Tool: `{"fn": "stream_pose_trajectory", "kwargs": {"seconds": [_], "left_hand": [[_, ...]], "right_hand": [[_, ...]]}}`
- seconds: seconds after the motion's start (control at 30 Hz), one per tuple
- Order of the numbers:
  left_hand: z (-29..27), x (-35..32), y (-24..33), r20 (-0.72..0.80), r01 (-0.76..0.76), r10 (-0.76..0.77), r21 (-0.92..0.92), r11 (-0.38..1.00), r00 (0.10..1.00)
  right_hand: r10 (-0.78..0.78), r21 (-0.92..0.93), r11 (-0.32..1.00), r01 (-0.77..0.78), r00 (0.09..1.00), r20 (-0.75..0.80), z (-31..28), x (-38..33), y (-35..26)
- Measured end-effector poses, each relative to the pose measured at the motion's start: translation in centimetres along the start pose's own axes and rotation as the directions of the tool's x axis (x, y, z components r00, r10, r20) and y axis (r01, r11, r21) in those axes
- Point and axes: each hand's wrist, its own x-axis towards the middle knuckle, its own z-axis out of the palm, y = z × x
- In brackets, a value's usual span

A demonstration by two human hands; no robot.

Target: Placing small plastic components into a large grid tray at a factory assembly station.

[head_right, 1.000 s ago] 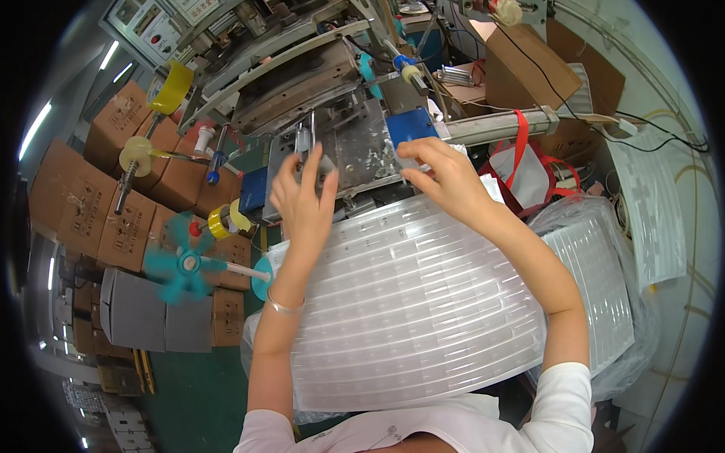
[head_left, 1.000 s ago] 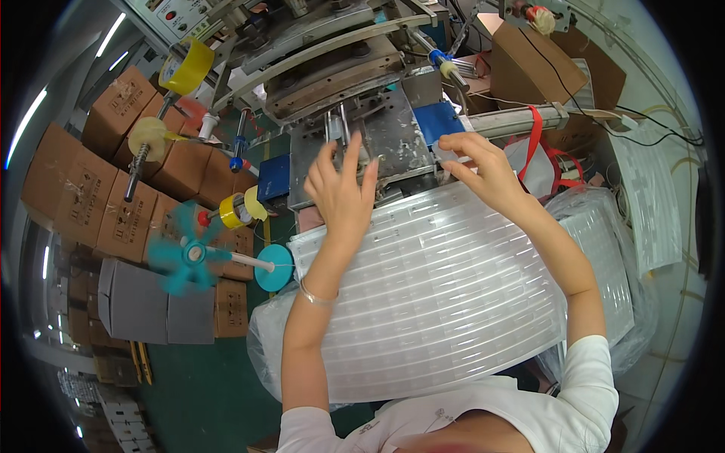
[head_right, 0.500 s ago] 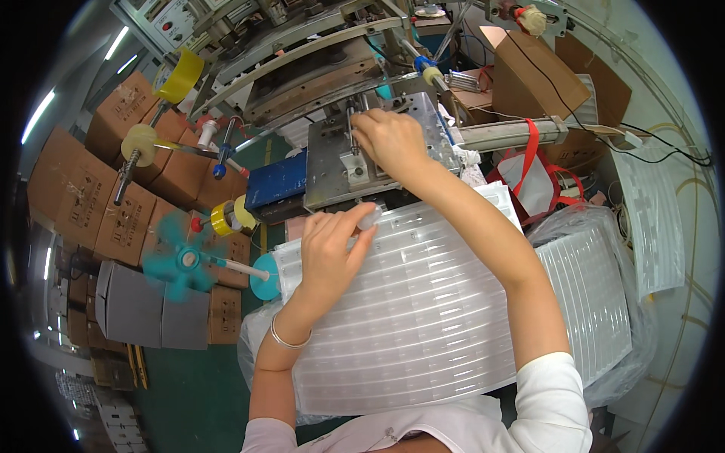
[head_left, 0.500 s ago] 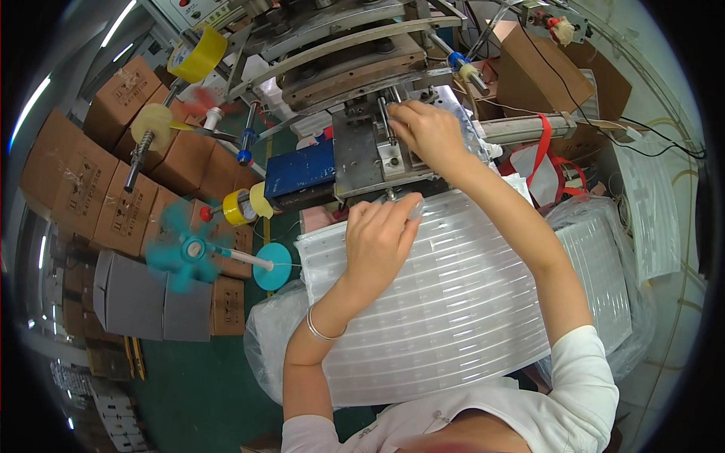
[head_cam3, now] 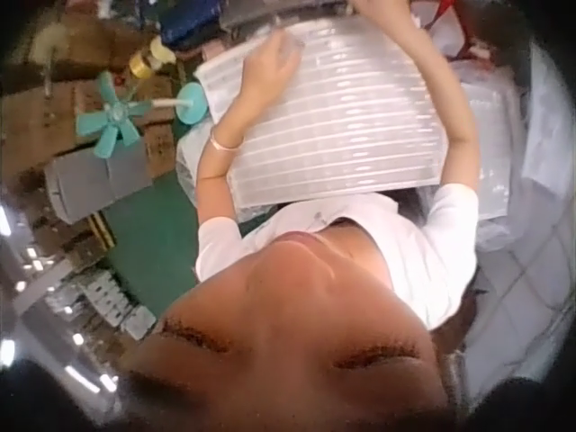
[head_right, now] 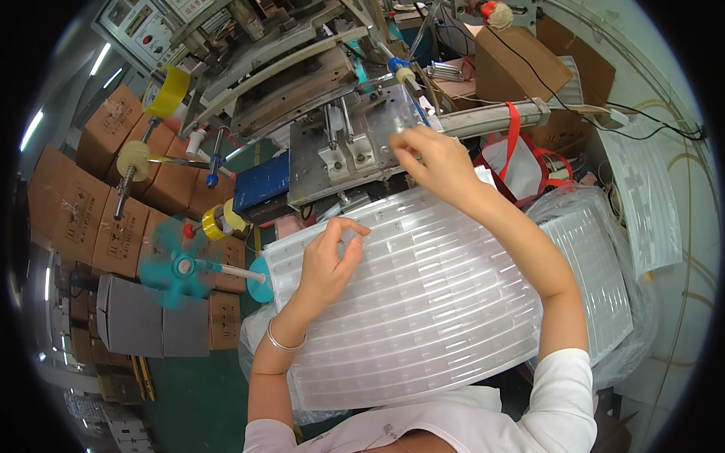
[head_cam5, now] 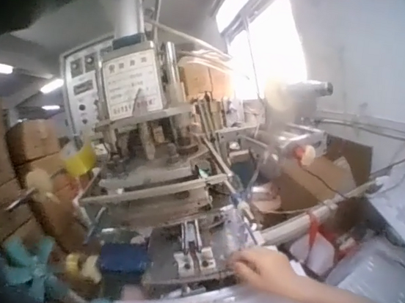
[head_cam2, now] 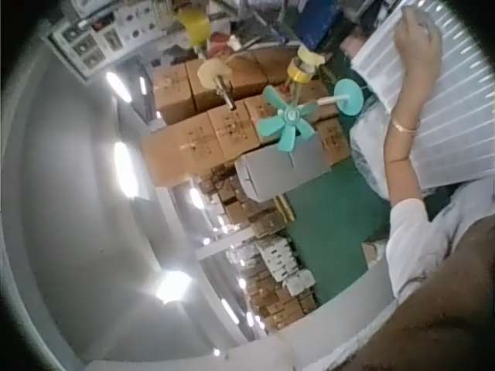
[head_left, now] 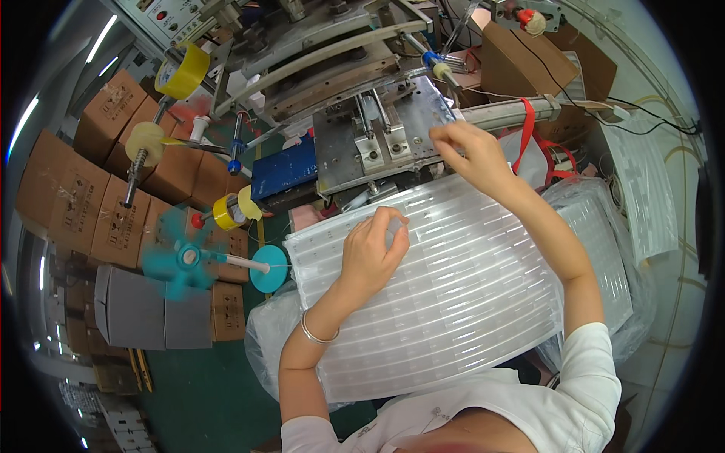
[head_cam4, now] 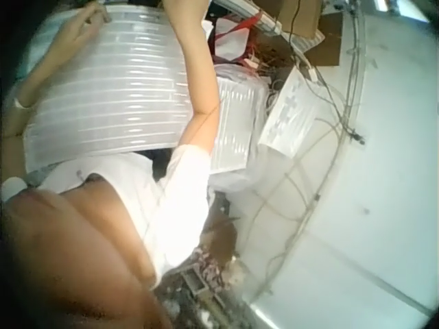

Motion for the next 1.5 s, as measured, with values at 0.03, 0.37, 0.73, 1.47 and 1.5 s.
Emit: {"fn": "stream_pose_trajectory", "kwargs": {"seconds": [0.03, 0.37, 0.73, 1.47, 1.5], "left_hand": [[-0.1, -0.1, 0.1, 0.003, 0.006, -0.006, 0.003, 1.000, 1.000], [1.5, -0.1, 0.4, 0.116, 0.013, -0.005, -0.073, 0.997, 0.993], [-0.8, 0.0, 0.4, 0.075, -0.100, 0.095, 0.067, 0.993, 0.993], [-3.6, 12.1, -4.8, -0.148, -0.065, 0.235, 0.703, 0.708, 0.961], [-3.5, 12.1, -4.3, -0.134, -0.083, 0.237, 0.684, 0.724, 0.962]], "right_hand": [[0.003, 0.007, 1.000, -0.003, 1.000, 0.003, 0.0, -1.0, 0.5], [-0.159, -0.528, 0.747, 0.404, 0.879, 0.449, 1.5, -7.4, 5.3], [-0.118, -0.067, 0.987, 0.143, 0.950, 0.288, 0.2, -3.2, 1.3], [-0.128, 0.094, 0.985, 0.146, 0.977, -0.168, 0.4, 1.5, -1.0], [-0.188, 0.078, 0.975, 0.209, 0.959, -0.213, 1.0, 2.3, -1.3]]}}
